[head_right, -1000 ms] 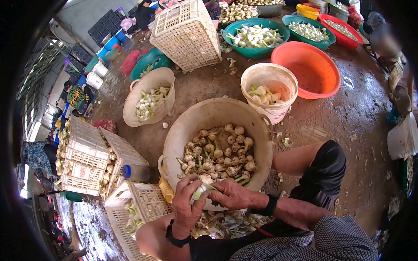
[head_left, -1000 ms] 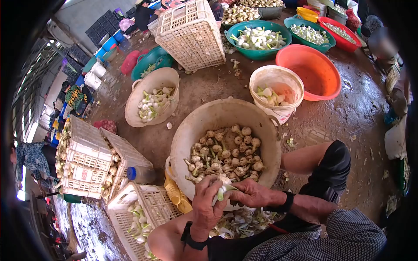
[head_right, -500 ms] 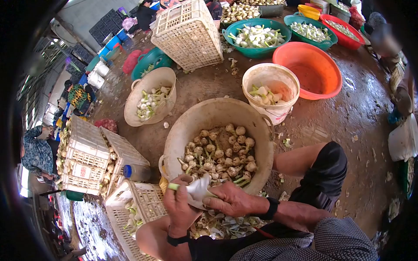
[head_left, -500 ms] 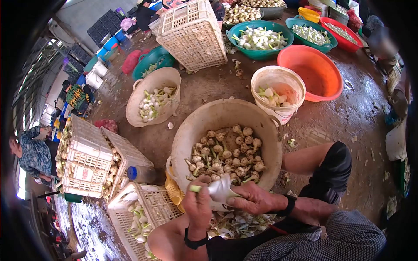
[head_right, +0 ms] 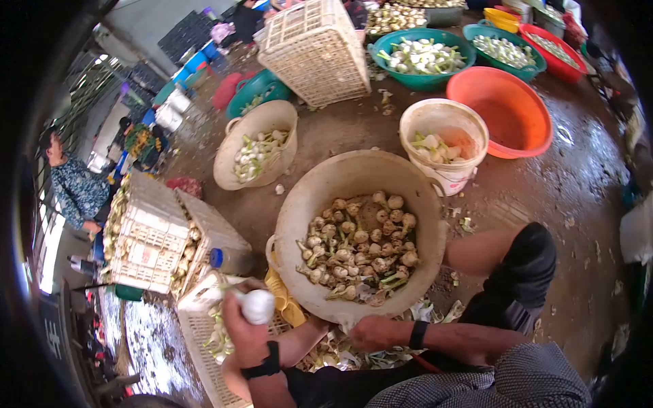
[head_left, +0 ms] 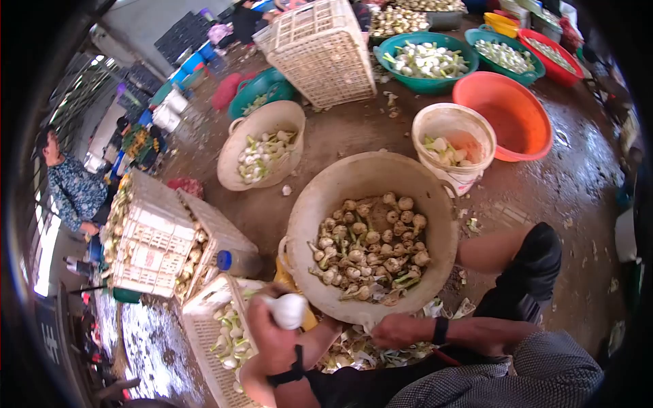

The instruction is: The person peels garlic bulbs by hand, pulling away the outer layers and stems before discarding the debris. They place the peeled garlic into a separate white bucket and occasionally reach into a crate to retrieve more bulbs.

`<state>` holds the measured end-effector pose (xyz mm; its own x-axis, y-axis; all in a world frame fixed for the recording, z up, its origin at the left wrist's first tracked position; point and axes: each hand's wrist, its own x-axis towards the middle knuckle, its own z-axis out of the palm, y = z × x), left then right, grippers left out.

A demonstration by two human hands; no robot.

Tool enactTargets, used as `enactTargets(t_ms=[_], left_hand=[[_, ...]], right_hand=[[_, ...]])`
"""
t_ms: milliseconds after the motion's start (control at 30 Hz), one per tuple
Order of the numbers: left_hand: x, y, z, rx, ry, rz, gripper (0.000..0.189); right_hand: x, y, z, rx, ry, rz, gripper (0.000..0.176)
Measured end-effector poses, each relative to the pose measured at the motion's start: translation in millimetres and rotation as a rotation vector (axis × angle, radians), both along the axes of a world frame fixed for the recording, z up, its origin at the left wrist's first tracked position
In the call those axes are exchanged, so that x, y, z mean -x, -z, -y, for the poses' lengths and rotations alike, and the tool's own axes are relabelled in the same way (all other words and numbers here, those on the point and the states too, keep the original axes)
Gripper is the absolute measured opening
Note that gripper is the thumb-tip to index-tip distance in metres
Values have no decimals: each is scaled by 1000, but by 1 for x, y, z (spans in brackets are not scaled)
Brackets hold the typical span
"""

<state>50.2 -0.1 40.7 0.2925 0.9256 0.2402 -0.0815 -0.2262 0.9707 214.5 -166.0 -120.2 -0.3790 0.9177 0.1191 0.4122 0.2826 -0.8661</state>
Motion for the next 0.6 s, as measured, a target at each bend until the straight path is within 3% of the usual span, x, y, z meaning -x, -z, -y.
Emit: enactTargets(t_ms=[33,67,133,167,200,233,300,333,400,433,500,567,600], left_hand=[[10,-8,-3,-90,-113,-51,32],[13,-27,0,174,-134,282,31],[49,-32,-15,10,-327,-26,32],[64,-39,-17,0,-331,88,35],[97,-37,-29,-179,-362,-124,37],[107,-41,-27,-226,-461,19,38],[154,-26,-40,-417,-598,-171,38],[160,-26,-39,-409,-595,-164,38],[169,-30,-32,-134,-640,148,43],[175,-20,-33,-124,-639,152,43],[176,-4,-36,38,-285,375,46],[170,9,-36,158,-286,417,48],[168,14,-38,177,-144,403,48]], right_hand=[[13,1,10,14,23,6,26],[27,-4,14,25,-40,9,23],[40,0,23,44,-96,21,21],[47,7,27,65,-132,50,21],[53,12,28,83,-170,76,21],[56,19,30,85,-164,75,21],[56,30,34,4,-101,62,21],[55,28,34,11,-97,70,21],[53,18,29,-3,-80,-20,23],[52,16,24,5,-78,-14,23],[45,15,13,214,-231,-82,24],[33,26,10,141,-219,3,25],[26,29,6,132,-202,-35,24]])
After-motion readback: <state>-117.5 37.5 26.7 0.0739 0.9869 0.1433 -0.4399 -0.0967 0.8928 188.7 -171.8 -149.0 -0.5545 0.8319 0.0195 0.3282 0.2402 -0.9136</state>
